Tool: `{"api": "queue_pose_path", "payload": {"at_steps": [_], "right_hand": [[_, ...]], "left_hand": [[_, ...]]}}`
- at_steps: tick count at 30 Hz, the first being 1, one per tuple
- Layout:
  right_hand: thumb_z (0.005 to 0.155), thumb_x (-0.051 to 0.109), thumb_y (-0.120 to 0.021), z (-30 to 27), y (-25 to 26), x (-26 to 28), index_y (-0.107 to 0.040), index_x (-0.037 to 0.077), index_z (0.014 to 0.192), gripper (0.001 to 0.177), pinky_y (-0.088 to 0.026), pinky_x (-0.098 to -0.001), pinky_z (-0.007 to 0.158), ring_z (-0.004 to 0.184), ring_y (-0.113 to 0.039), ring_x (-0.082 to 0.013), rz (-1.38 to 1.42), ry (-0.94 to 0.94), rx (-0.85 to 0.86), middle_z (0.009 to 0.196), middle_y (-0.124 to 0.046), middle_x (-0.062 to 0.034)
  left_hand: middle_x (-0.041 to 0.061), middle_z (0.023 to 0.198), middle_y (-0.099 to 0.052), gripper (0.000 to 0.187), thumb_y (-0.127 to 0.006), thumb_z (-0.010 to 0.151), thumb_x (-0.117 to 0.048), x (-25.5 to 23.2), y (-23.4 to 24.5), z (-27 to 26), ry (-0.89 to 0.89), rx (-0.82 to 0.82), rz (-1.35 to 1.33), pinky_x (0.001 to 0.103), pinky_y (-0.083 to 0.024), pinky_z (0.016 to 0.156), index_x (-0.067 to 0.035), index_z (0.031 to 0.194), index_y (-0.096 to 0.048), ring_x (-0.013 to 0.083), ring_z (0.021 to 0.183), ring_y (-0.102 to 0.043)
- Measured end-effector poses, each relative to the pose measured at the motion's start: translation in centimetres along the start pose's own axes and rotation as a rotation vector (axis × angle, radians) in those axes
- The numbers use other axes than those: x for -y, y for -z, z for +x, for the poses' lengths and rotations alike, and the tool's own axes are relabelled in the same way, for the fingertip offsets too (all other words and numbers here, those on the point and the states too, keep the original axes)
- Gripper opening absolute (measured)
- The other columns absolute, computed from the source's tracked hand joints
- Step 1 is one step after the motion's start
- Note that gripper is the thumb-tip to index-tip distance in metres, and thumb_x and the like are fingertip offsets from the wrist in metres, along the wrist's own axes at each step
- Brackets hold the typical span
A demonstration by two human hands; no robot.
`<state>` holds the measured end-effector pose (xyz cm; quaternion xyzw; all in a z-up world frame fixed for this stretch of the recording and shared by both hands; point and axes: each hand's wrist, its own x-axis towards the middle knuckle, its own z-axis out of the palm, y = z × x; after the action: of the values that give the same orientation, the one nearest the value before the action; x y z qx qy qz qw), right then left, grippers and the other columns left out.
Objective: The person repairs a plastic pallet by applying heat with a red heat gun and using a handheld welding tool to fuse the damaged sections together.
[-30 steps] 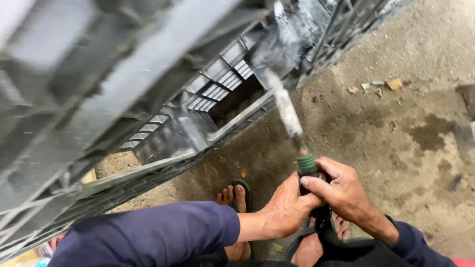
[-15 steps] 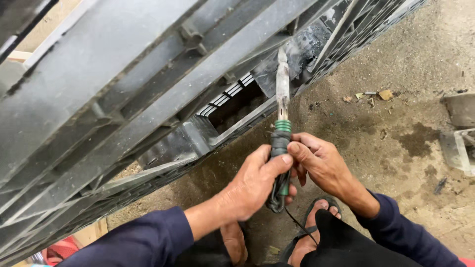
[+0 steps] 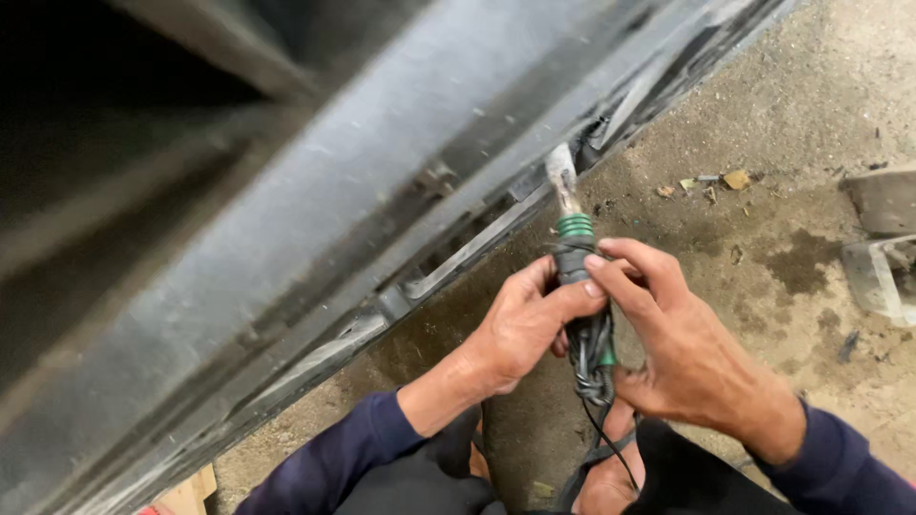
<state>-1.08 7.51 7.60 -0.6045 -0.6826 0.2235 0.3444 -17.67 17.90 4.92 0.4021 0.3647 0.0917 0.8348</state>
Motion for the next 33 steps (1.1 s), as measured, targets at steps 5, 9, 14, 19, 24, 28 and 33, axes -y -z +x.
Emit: {"api": "queue_pose_path", "payload": {"at_steps": [5,9,14,19,24,28,33], "right_hand": [[0.072,0.0,-0.075,0.4,-1.5,-1.2,-0.044,0.003,0.141,0.076,-0.051,-0.0445,0.103,0.129,-0.054,-0.0455,-0.065,0.009,-0.188,0.145,-0.045,-0.0234],[0.069,0.001,-0.073,1.7,0.7,-1.6,-0.048,-0.002,0.14,0.076,-0.052,-0.0444,0.098,0.125,-0.057,-0.0442,-0.126,0.044,-0.151,0.141,-0.051,-0.0245],[0.072,0.016,-0.081,2.3,0.9,-1.3,-0.053,-0.004,0.133,0.07,-0.055,-0.0427,0.089,0.116,-0.063,-0.0419,-0.14,0.06,-0.196,0.134,-0.056,-0.0242],[0.078,0.012,-0.079,3.4,1.6,-1.1,-0.061,0.002,0.123,0.049,-0.058,-0.0405,0.085,0.104,-0.07,-0.0365,-0.162,0.042,-0.267,0.128,-0.063,-0.0178],[0.076,0.014,-0.08,4.0,3.4,-1.9,-0.061,0.002,0.124,0.052,-0.058,-0.0397,0.087,0.105,-0.069,-0.0349,-0.142,0.081,-0.2,0.13,-0.062,-0.018],[0.077,0.014,-0.079,4.0,4.3,-1.8,-0.063,0.003,0.122,0.05,-0.058,-0.0381,0.082,0.102,-0.07,-0.0338,-0.145,0.037,-0.137,0.129,-0.063,-0.0179],[0.074,0.015,-0.079,4.3,5.4,-1.8,-0.061,0.003,0.122,0.052,-0.058,-0.0391,0.082,0.101,-0.07,-0.0345,-0.137,0.065,-0.067,0.128,-0.063,-0.0172]], "left_hand": [[-0.004,0.094,-0.064,0.023,-0.064,0.098,-0.025,1.0,-1.2,2.3,0.005,0.094,-0.263,0.023,-0.053,0.066,-0.01,0.114,-0.058,0.0031,0.081,-0.061],[-0.004,0.093,-0.058,0.028,-0.058,0.109,-0.034,1.5,0.0,2.5,-0.163,0.139,-0.098,0.023,-0.047,0.064,-0.008,0.119,-0.06,0.0053,0.079,-0.055],[0.002,0.095,-0.066,0.034,-0.061,0.107,-0.03,2.3,2.8,4.6,-0.511,-0.068,0.5,0.028,-0.052,0.079,0.001,0.119,-0.063,0.0122,0.088,-0.06],[0.008,0.093,-0.061,0.038,-0.071,0.096,-0.029,1.9,5.8,8.1,-0.663,-0.564,0.72,0.032,-0.051,0.072,0.002,0.117,-0.063,0.0188,0.08,-0.057],[0.013,0.103,-0.061,0.052,-0.073,0.094,-0.035,3.3,7.8,11.0,-0.603,-0.73,0.703,0.036,-0.051,0.081,0.004,0.125,-0.055,0.0219,0.09,-0.059],[0.017,0.111,-0.059,0.052,-0.074,0.098,-0.034,4.4,7.5,12.0,-0.818,-0.805,0.909,0.044,-0.048,0.091,0.007,0.123,-0.054,0.03,0.102,-0.056],[0.007,0.098,-0.066,0.045,-0.07,0.098,-0.037,4.5,9.4,14.7,-0.644,-0.745,0.521,0.036,-0.052,0.081,0.003,0.115,-0.06,0.0193,0.087,-0.061]]}}
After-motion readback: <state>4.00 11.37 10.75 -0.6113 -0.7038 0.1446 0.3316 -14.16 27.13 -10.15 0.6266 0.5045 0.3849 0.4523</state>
